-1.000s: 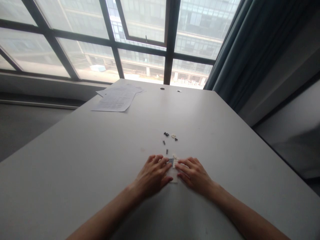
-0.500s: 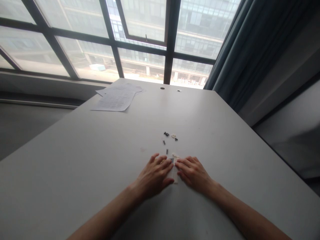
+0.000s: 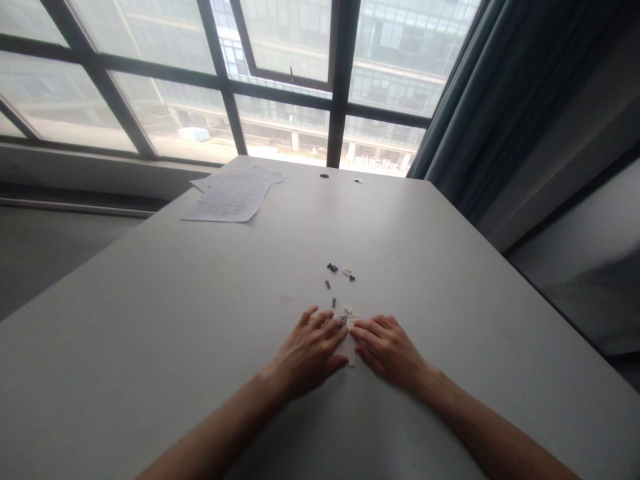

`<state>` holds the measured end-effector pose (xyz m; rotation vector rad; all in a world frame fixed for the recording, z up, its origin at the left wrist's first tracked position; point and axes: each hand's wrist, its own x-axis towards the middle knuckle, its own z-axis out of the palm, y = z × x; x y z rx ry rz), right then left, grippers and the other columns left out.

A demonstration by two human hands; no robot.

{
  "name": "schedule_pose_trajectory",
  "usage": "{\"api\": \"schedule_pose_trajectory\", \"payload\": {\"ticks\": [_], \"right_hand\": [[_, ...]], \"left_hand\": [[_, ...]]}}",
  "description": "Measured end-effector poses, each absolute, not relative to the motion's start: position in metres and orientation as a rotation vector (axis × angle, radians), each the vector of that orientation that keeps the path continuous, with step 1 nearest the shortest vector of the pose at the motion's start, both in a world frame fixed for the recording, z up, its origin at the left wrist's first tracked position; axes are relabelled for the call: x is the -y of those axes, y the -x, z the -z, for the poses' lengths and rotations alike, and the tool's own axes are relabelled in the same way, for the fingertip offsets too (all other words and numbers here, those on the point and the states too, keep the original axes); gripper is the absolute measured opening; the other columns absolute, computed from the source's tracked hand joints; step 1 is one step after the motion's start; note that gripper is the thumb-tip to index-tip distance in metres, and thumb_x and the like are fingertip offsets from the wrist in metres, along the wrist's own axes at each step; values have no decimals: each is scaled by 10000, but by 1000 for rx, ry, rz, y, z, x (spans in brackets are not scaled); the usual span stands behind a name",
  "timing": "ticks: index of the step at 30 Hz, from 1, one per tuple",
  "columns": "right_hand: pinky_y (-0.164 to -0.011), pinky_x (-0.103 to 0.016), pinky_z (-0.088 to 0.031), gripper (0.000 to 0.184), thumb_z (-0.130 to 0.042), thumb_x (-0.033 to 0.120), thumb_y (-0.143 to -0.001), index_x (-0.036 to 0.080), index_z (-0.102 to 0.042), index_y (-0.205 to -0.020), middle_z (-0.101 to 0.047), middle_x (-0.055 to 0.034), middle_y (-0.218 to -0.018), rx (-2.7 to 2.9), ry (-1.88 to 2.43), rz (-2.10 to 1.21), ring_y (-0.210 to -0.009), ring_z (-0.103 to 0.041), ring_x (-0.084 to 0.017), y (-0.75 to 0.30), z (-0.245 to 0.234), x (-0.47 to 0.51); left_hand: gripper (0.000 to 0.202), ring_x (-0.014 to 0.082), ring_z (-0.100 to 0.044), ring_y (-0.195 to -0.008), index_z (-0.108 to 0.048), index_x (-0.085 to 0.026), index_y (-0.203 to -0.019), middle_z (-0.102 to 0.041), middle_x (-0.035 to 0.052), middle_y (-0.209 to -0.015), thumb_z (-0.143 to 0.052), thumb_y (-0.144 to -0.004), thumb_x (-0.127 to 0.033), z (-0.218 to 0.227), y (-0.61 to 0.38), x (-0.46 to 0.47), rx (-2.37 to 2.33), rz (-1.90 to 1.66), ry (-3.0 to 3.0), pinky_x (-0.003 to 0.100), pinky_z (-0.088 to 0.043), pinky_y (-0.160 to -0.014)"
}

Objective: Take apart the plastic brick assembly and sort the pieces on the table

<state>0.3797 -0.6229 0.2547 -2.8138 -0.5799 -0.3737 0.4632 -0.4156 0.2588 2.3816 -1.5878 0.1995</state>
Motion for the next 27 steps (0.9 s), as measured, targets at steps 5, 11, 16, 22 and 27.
{"api": "schedule_pose_trajectory", "payload": {"ticks": [5, 11, 16, 22, 27], "right_hand": [[-889, -379, -375, 309, -520, 270, -916, 204, -567, -1214, -625, -81, -1205, 589, 2814, 401, -1018, -536, -217, -380, -252, 623], [-885, -378, -372, 314, -518, 255, -915, 199, -557, -1222, -625, -76, -1207, 590, 2808, 403, -1019, -535, -219, -380, -252, 622], [-888, -384, -369, 314, -513, 255, -918, 201, -556, -1224, -623, -75, -1213, 582, 2798, 395, -1024, -530, -224, -380, -250, 622], [-880, -380, -369, 292, -510, 260, -921, 201, -568, -1201, -628, -72, -1199, 584, 2801, 400, -1010, -529, -216, -381, -249, 621], [-886, -385, -367, 302, -505, 267, -926, 200, -556, -1215, -619, -70, -1214, 578, 2798, 380, -1016, -521, -226, -380, -250, 621]], "left_hand": [[417, 253, -449, -1175, -541, -224, -1215, -587, 72, -1208, -539, -874, -464, -256, -463, 416, 1587, -216, -2379, 452, -183, -1081], [417, 245, -453, -1171, -538, -227, -1214, -591, 66, -1195, -533, -877, -472, -258, -463, 416, 1578, -200, -2378, 443, -189, -1081], [412, 248, -449, -1179, -539, -226, -1209, -589, 61, -1211, -509, -889, -484, -259, -463, 417, 1564, -185, -2366, 442, -180, -1081], [437, 246, -448, -1180, -539, -223, -1208, -588, 62, -1207, -491, -888, -516, -258, -463, 417, 1564, -192, -2369, 442, -188, -1078], [439, 247, -455, -1170, -547, -227, -1197, -594, 65, -1193, -483, -886, -531, -258, -463, 417, 1560, -206, -2383, 440, -194, -1073]]}}
